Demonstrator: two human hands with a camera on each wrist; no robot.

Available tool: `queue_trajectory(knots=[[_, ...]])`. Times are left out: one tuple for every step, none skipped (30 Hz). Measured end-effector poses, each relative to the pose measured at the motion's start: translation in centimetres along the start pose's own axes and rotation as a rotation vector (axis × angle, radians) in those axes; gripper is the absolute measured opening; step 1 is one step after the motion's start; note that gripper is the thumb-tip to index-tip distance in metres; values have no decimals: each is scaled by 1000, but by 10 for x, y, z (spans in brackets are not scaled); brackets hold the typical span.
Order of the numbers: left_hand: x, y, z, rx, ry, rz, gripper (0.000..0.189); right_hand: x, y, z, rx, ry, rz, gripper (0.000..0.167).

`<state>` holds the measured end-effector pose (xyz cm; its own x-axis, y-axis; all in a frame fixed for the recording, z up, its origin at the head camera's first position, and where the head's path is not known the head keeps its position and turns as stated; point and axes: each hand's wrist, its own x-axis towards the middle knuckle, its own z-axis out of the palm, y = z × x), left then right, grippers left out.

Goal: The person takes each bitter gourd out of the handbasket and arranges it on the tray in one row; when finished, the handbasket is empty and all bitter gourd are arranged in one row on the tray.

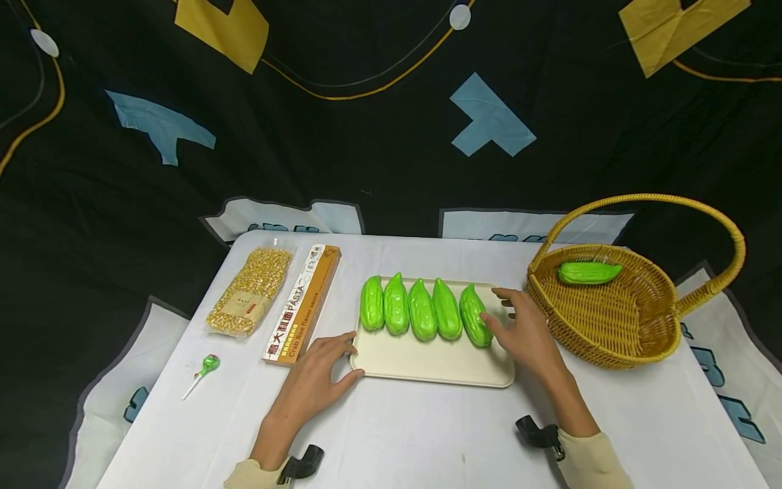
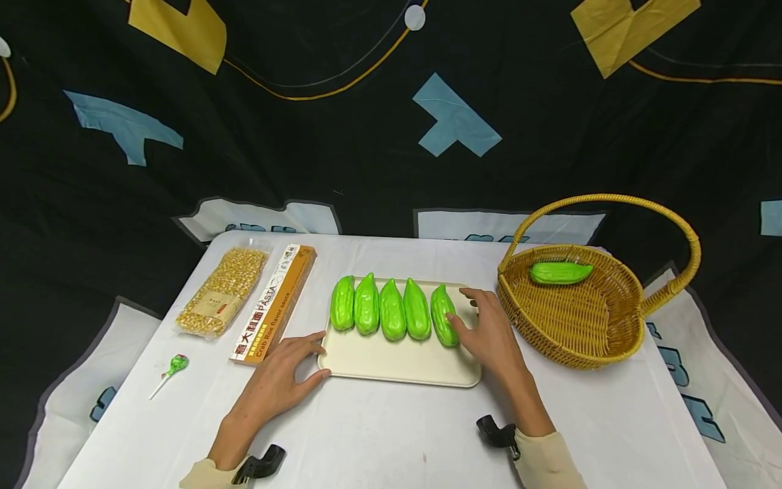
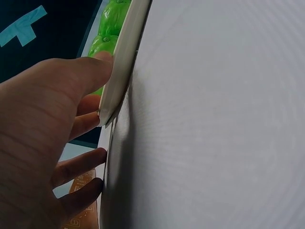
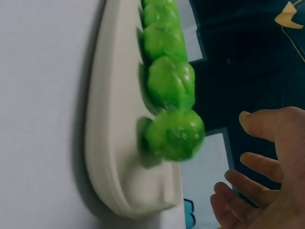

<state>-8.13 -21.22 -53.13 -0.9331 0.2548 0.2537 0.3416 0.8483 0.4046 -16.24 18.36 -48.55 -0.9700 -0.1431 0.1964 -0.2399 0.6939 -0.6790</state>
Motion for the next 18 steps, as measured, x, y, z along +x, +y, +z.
queue_trajectory(knots=[[0,0,0,1,0,1,36,1,1,-2,5,9,-7,54],[0,0,0,1,0,2,36,1,1,-5,7,18,-14,53],[0,0,0,1,1,2,36,2,1,-7,8,30,-22,52],[0,0,0,2,2,4,36,3,2,-10,10,39,-26,51],[0,0,0,2,3,5,36,3,2,-12,13,47,-27,51],[0,-1,0,3,3,6,36,4,2,-15,18,52,-25,51],[0,-1,0,4,4,7,36,5,3,-18,24,56,-21,51],[0,-1,0,5,4,8,36,5,3,-21,28,61,-17,51],[0,-1,0,6,5,9,36,6,3,-23,28,65,-13,51],[0,-1,0,7,5,9,36,7,3,-26,28,70,-9,51],[0,-1,0,8,5,9,36,7,3,-28,28,77,-9,51],[0,-1,0,9,5,10,36,8,4,-31,26,85,-11,51],[0,-1,0,8,6,10,36,9,4,-33,24,94,-16,50],[0,-1,0,8,5,11,36,9,5,-35,17,102,-20,50],[0,-1,0,9,6,11,36,9,5,-37,14,108,-22,50],[0,-1,0,8,6,12,37,10,6,-39,15,115,-26,50],[0,-1,1,9,5,12,37,10,6,-41,15,119,-27,50],[0,-1,1,9,5,13,37,10,7,-43,11,126,-28,50]])
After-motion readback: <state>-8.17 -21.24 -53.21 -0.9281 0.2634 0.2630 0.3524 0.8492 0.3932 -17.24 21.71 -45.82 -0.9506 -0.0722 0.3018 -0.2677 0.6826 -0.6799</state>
